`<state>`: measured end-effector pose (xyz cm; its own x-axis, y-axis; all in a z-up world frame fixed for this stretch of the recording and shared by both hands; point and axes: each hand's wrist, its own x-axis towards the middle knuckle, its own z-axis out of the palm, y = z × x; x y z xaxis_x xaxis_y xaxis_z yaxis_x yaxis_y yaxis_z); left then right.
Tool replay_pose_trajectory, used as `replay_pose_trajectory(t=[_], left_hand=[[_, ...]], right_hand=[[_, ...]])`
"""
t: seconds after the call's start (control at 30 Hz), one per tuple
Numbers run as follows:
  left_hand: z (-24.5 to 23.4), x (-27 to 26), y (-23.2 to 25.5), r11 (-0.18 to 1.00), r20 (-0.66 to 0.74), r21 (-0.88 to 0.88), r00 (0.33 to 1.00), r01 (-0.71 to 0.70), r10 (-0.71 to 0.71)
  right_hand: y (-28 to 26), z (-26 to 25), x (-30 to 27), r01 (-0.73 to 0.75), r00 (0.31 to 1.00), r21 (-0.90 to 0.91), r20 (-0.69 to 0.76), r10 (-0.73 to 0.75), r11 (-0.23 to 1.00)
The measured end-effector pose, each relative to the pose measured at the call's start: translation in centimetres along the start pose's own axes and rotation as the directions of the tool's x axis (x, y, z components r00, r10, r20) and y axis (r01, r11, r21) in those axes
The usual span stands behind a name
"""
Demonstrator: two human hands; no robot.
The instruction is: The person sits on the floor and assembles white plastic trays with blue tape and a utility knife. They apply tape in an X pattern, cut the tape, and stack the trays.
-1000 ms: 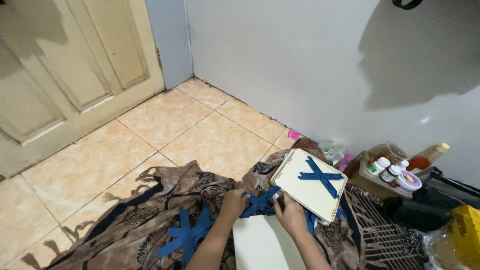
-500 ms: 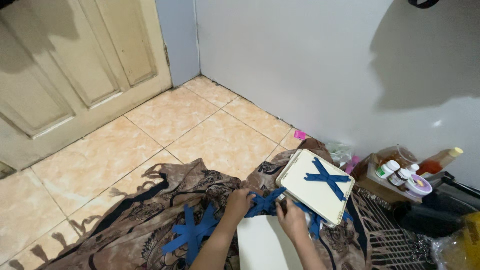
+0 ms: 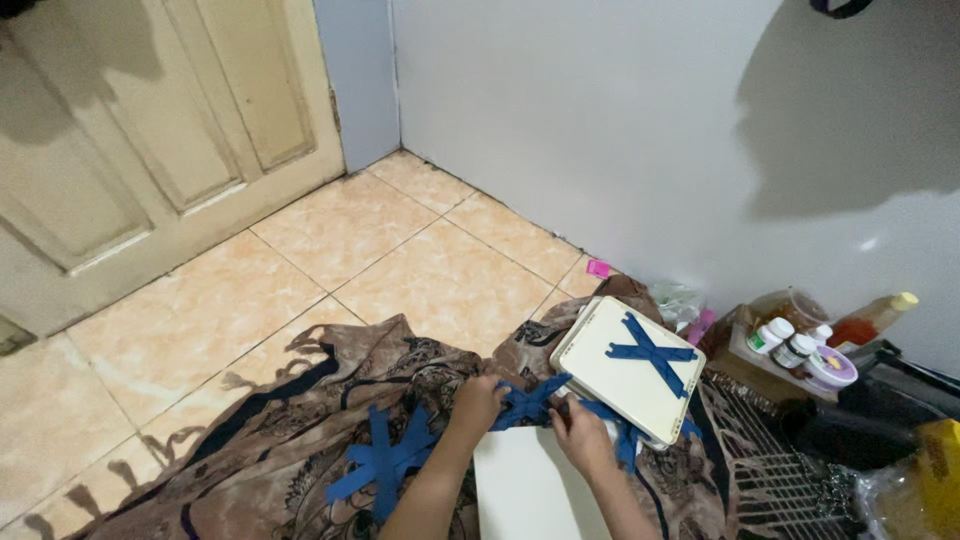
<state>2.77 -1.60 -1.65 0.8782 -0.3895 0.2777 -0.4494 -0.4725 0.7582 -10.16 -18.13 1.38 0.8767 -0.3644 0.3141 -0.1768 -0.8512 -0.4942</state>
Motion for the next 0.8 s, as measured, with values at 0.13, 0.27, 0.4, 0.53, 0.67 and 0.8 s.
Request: replay_pose_trajectory(t=[0.13, 0.27, 0.4, 0.53, 0.67, 0.8], left_hand=[[0.4, 0.5, -0.5, 1.0, 0.001, 0.02, 1.0, -0.004, 0.004], [0.1, -0.1, -0.6, 0.999, -0.014, -0.029, 1.0, -0.015, 0.015], [-1.3, -1.1, -0.2, 0.992, -0.02, -0.104, 0.998, -0.065, 0.063], [-4.0, -2.0, 0.8, 0.948, 0.092, -0.314, 0.995, 0.055, -0.027], [-8.2, -1.6, 2.0, 0.904, 0.131, -0.411, 0.989, 0.114, -0.065], [-13.8, -0.4, 4.9, 0.834, -0.023, -0.551, 0.999, -0.039, 0.032]], right_hand=[[-0.8, 0.3, -0.1, -0.051, 0.999, 0.085, -0.016, 0.052, 0.995], [0.0, -1.4, -0.1, -0.079, 0.993, -0.009, 0.087, 0.08, 0.997], [3.1, -3.9, 0.1, -0.244, 0.961, 0.265, -0.063, 0.269, 0.933], [6.1, -5.6, -1.1, -0.26, 0.931, 0.471, -0.108, 0.348, 0.843], [6.0, -7.6, -0.5, -0.277, 0.96, 0.034, -0.02, 0.278, 0.96], [2.5, -10.3, 2.1, -0.52, 0.847, 0.358, 0.335, 0.413, 0.775]])
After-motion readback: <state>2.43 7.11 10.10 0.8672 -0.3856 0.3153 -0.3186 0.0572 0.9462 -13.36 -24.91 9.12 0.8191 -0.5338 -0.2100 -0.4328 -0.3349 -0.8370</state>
